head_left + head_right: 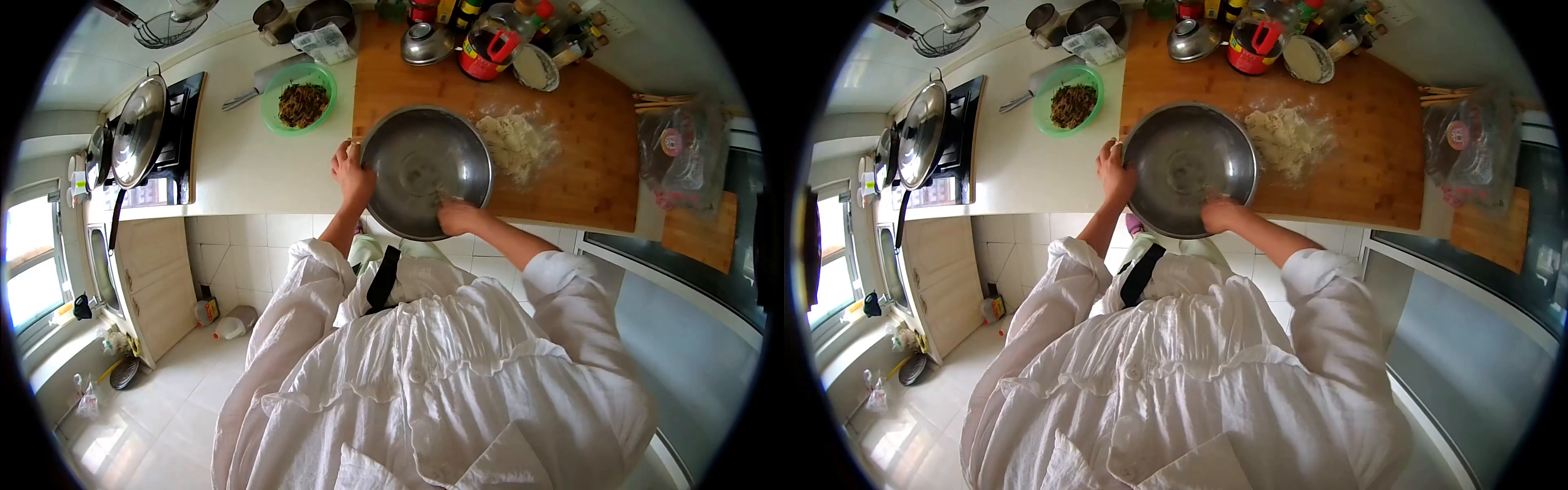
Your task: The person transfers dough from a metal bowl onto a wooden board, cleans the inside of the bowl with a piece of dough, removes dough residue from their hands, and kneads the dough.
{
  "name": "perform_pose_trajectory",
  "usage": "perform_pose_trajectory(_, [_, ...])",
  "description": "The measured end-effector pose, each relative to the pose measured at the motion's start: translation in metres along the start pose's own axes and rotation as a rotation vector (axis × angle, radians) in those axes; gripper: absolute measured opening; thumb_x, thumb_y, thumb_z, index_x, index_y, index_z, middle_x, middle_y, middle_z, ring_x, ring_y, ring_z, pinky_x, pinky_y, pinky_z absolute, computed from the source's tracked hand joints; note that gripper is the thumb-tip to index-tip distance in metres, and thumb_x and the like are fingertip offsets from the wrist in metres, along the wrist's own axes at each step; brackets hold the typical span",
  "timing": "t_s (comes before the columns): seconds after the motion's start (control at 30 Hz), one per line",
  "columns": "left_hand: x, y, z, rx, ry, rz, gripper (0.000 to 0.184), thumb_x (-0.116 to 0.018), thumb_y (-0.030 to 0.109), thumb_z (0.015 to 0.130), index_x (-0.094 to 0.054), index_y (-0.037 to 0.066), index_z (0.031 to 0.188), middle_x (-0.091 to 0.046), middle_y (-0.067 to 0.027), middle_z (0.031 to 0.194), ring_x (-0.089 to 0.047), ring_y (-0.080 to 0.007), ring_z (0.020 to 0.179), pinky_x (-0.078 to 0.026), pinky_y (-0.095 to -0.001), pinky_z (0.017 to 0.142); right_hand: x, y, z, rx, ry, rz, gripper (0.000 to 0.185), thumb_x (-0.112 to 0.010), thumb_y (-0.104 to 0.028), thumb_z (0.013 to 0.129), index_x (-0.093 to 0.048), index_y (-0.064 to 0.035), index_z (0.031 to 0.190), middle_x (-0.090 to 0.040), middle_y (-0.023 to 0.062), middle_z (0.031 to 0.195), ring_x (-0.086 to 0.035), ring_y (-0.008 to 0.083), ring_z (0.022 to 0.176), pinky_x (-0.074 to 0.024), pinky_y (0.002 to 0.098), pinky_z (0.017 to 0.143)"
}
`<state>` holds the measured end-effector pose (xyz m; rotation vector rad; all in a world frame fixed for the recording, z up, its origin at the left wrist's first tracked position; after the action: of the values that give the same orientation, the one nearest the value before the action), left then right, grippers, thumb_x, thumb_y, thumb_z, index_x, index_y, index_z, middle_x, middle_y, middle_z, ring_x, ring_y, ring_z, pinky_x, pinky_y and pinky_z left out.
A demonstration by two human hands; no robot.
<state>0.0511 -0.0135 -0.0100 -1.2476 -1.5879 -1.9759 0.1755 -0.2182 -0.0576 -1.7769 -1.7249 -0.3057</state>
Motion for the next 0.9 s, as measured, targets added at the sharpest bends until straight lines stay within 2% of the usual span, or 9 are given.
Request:
perform_pose_trajectory(0.13, [0.000, 0.002, -0.001, -0.002, 0.028, 0.011, 0.048, -0.056, 0.005, 0.072, -0.056, 0.004, 0.119, -0.045, -0.0171, 0.135, -0.040, -0.0404, 0.123, -0.033, -0.0475, 0.103, 0.010, -0.024, 0.007, 0.135, 0.085, 0.451, 0.031, -0.047, -0.021, 0.087, -0.062, -0.0015, 0.107, -0.063, 0.0228, 0.102, -0.060, 0.0380, 0.097, -0.0457, 0.0434, 0.087])
perform_pose_trajectory(0.23, [0.006, 0.006, 0.001, -0.027, 0.029, -0.087, 0.045, -0.056, 0.003, 0.071, -0.059, 0.005, 0.117, -0.045, -0.0183, 0.135, -0.041, -0.0410, 0.124, -0.035, -0.0454, 0.103, 0.030, -0.012, 0.008, 0.252, 0.374, 0.788, 0.028, -0.051, -0.022, 0.088, -0.059, -0.0016, 0.106, -0.062, 0.0244, 0.100, -0.058, 0.0407, 0.097, -0.0451, 0.0455, 0.085])
perform_pose_trajectory(0.3, [0.005, 0.017, -0.002, -0.113, -0.021, -0.274, 0.049, -0.055, -0.003, 0.070, -0.058, 0.006, 0.118, -0.040, -0.0188, 0.140, -0.037, -0.0427, 0.125, -0.032, -0.0468, 0.106, 0.050, 0.034, -0.007, -0.205, 0.820, 0.787, 0.033, -0.056, -0.017, 0.085, -0.054, -0.0012, 0.113, -0.058, 0.0253, 0.110, -0.056, 0.0416, 0.102, -0.0441, 0.0445, 0.088])
perform_pose_trajectory(0.37, [0.020, 0.047, -0.006, -0.109, -0.036, -0.335, 0.050, -0.054, -0.006, 0.070, -0.059, 0.006, 0.119, -0.033, -0.0215, 0.145, -0.031, -0.0428, 0.132, -0.030, -0.0445, 0.108, 0.064, 0.061, -0.016, -0.377, 1.151, 0.777, 0.047, -0.059, -0.013, 0.081, -0.048, 0.0020, 0.124, -0.056, 0.0269, 0.116, -0.058, 0.0420, 0.100, -0.0465, 0.0445, 0.089])
perform_pose_trajectory(0.4, [0.030, 0.067, -0.010, -0.161, -0.023, -0.316, 0.052, -0.053, -0.008, 0.070, -0.060, 0.006, 0.120, -0.028, -0.0227, 0.147, -0.028, -0.0421, 0.134, -0.028, -0.0433, 0.109, 0.070, 0.067, -0.011, -0.377, 1.158, 0.778, 0.047, -0.059, -0.013, 0.081, -0.048, 0.0020, 0.124, -0.056, 0.0269, 0.116, -0.058, 0.0420, 0.100, -0.0465, 0.0445, 0.089])
perform_pose_trajectory(0.47, [0.050, 0.110, -0.014, -0.263, -0.025, -0.374, 0.059, -0.051, -0.012, 0.068, -0.062, 0.010, 0.121, -0.017, -0.0239, 0.152, -0.019, -0.0430, 0.139, -0.024, -0.0439, 0.112, 0.094, 0.065, -0.024, -0.290, 1.630, 0.553, 0.054, -0.061, -0.009, 0.081, -0.043, 0.0018, 0.130, -0.051, 0.0265, 0.123, -0.053, 0.0411, 0.111, -0.0436, 0.0440, 0.095])
perform_pose_trajectory(0.57, [0.080, 0.172, -0.024, -0.536, 0.053, -0.161, 0.062, -0.051, -0.012, 0.066, -0.064, 0.015, 0.120, -0.017, -0.0234, 0.152, -0.015, -0.0484, 0.138, -0.023, -0.0480, 0.111, 0.132, 0.058, -0.024, -0.114, 1.706, 0.928, 0.059, -0.065, -0.007, 0.079, -0.042, -0.0001, 0.132, -0.045, 0.0243, 0.131, -0.043, 0.0363, 0.125, -0.0374, 0.0429, 0.103])
perform_pose_trajectory(0.73, [0.106, 0.253, -0.042, -1.023, 0.142, 0.035, 0.051, -0.065, 0.006, 0.069, -0.065, 0.022, 0.118, -0.024, -0.0196, 0.150, -0.015, -0.0501, 0.138, -0.025, -0.0698, 0.099, 0.179, 0.028, -0.066, 0.024, 1.743, 0.850, 0.057, -0.061, -0.006, 0.080, -0.040, 0.0001, 0.133, -0.044, 0.0233, 0.132, -0.041, 0.0354, 0.126, -0.0363, 0.0419, 0.104])
perform_pose_trajectory(0.9, [0.093, 0.307, -0.052, -1.326, 0.237, 0.089, 0.049, -0.061, 0.008, 0.071, -0.065, 0.023, 0.118, -0.030, -0.0157, 0.148, -0.020, -0.0477, 0.138, -0.023, -0.0686, 0.101, 0.171, 0.000, -0.107, 0.224, 1.637, 0.660, 0.056, -0.056, -0.004, 0.082, -0.038, 0.0004, 0.135, -0.042, 0.0221, 0.134, -0.039, 0.0344, 0.128, -0.0349, 0.0407, 0.105])
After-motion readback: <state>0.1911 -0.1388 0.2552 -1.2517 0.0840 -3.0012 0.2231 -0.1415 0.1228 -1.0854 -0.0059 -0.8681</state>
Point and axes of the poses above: each hand's wrist, its own z-axis towards the middle knuckle, its own x-axis out of the back of the hand, y = z × x, the point moved 5 cm from there along z, towards the middle knuckle
